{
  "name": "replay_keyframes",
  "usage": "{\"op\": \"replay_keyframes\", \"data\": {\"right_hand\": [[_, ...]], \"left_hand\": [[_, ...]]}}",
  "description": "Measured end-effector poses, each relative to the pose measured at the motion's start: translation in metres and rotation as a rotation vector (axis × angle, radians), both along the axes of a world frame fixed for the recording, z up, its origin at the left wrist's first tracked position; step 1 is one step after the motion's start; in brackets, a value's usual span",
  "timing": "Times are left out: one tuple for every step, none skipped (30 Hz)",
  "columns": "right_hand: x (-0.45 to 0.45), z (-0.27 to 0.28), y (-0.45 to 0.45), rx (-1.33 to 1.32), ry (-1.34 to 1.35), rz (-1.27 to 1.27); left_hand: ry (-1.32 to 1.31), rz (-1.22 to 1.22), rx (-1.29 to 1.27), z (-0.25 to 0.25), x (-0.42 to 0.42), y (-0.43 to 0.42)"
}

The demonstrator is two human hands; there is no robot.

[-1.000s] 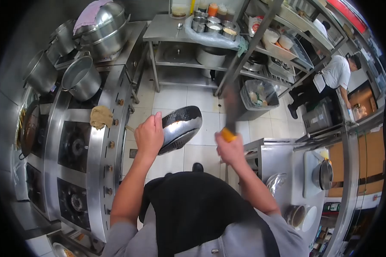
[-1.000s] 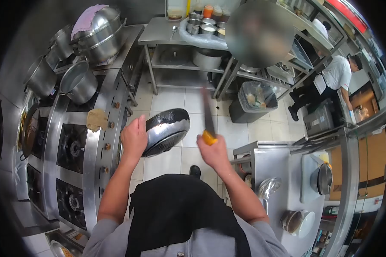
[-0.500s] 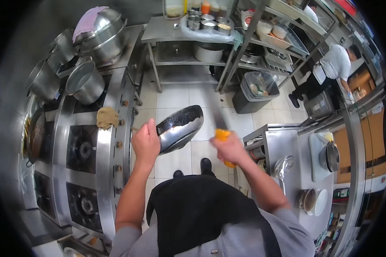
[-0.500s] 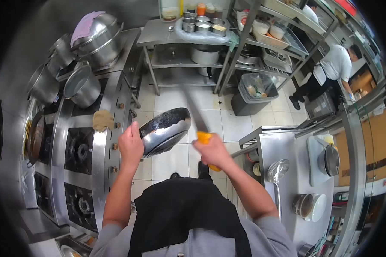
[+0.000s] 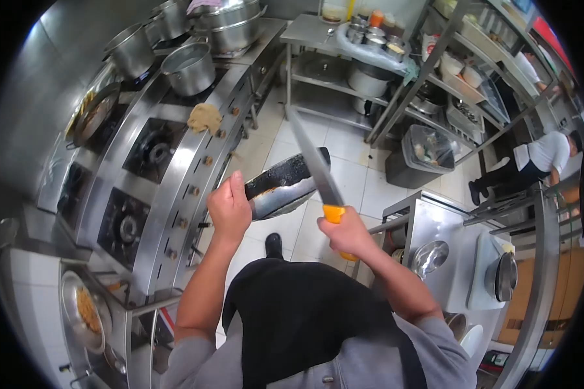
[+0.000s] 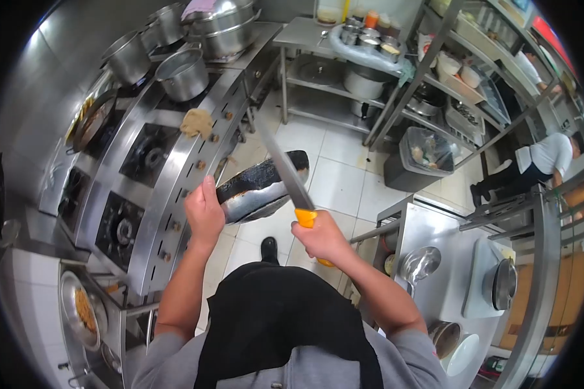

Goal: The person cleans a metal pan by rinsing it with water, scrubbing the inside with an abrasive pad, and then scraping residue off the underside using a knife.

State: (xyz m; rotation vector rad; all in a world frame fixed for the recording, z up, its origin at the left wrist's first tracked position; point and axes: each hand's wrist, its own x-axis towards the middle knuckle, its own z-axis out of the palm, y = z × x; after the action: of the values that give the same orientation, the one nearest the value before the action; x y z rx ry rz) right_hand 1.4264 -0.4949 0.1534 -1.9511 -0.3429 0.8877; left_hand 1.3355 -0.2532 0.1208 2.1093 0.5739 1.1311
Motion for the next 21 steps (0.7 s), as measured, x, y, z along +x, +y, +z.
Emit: {"op": "replay_keyframes", "data": {"right_hand": [[-0.009,0.000,-0.008,0.051,0.057,-0.038],[-0.024,-0.002,-0.015,0.042,0.090,-0.028],[-0.037,-0.003,-0.020,0.117,0.121,-0.052],[-0.045,-0.003,-0.022,0.196,0.141,-0.076],[-0.049,-0.016,-0.024,0.065,0.058,-0.017],[-0.055,-0.022,-0.027,0.062,0.068,-0.009],[-0.059,-0.027,-0.029,0.050,-0.032,-0.001],[-0.063,-0.021,-0.027,0.036,-0.134,0.012],[-0.066,-0.002,-0.035,0.035,-0.172,0.038],[-0.073,0.000,-0.038,0.030,-0.170,0.054],[-0.081,0.000,-0.042,0.173,-0.148,-0.084],[-0.091,-0.001,-0.045,0.316,-0.125,-0.230],[-0.106,-0.038,-0.042,0.461,-0.053,-0.321],[-0.113,-0.036,-0.040,0.458,-0.058,-0.329],[-0.116,-0.031,-0.036,0.199,-0.166,-0.044],[-0.120,-0.024,-0.032,-0.062,-0.272,0.246],[-0.130,0.002,-0.030,-0.120,-0.229,0.188],[-0.143,0.001,-0.033,-0.123,-0.226,0.198],[-0.160,-0.003,-0.039,0.209,-0.135,-0.033],[-0.174,-0.005,-0.040,0.540,-0.044,-0.267],[-0.189,-0.013,-0.031,0.582,0.009,-0.276]], "left_hand": [[0.021,0.017,0.000,-0.001,-0.013,-0.006],[0.023,0.025,-0.051,-0.003,-0.029,-0.015],[0.016,0.032,-0.099,-0.004,-0.042,-0.023],[0.027,0.042,-0.100,-0.006,-0.052,-0.029],[0.017,0.055,-0.125,-0.008,-0.063,-0.035],[0.004,0.068,-0.150,-0.009,-0.074,-0.041],[0.007,0.080,-0.152,-0.009,-0.082,-0.045],[-0.008,0.104,-0.137,-0.009,-0.090,-0.048],[-0.021,0.127,-0.123,-0.011,-0.099,-0.052],[-0.019,0.143,-0.130,-0.012,-0.109,-0.054],[-0.002,0.144,-0.140,-0.013,-0.117,-0.056],[0.014,0.137,-0.149,-0.014,-0.125,-0.056],[0.013,0.136,-0.151,-0.015,-0.132,-0.056],[0.018,0.138,-0.164,-0.015,-0.140,-0.057],[0.020,0.140,-0.176,-0.015,-0.147,-0.057],[0.010,0.138,-0.176,-0.018,-0.152,-0.055],[-0.017,0.145,-0.186,-0.022,-0.159,-0.050],[-0.029,0.150,-0.200,-0.025,-0.172,-0.049],[-0.025,0.159,-0.206,-0.026,-0.183,-0.048],[-0.030,0.159,-0.184,-0.025,-0.191,-0.046],[-0.034,0.156,-0.164,-0.025,-0.201,-0.045]]}}
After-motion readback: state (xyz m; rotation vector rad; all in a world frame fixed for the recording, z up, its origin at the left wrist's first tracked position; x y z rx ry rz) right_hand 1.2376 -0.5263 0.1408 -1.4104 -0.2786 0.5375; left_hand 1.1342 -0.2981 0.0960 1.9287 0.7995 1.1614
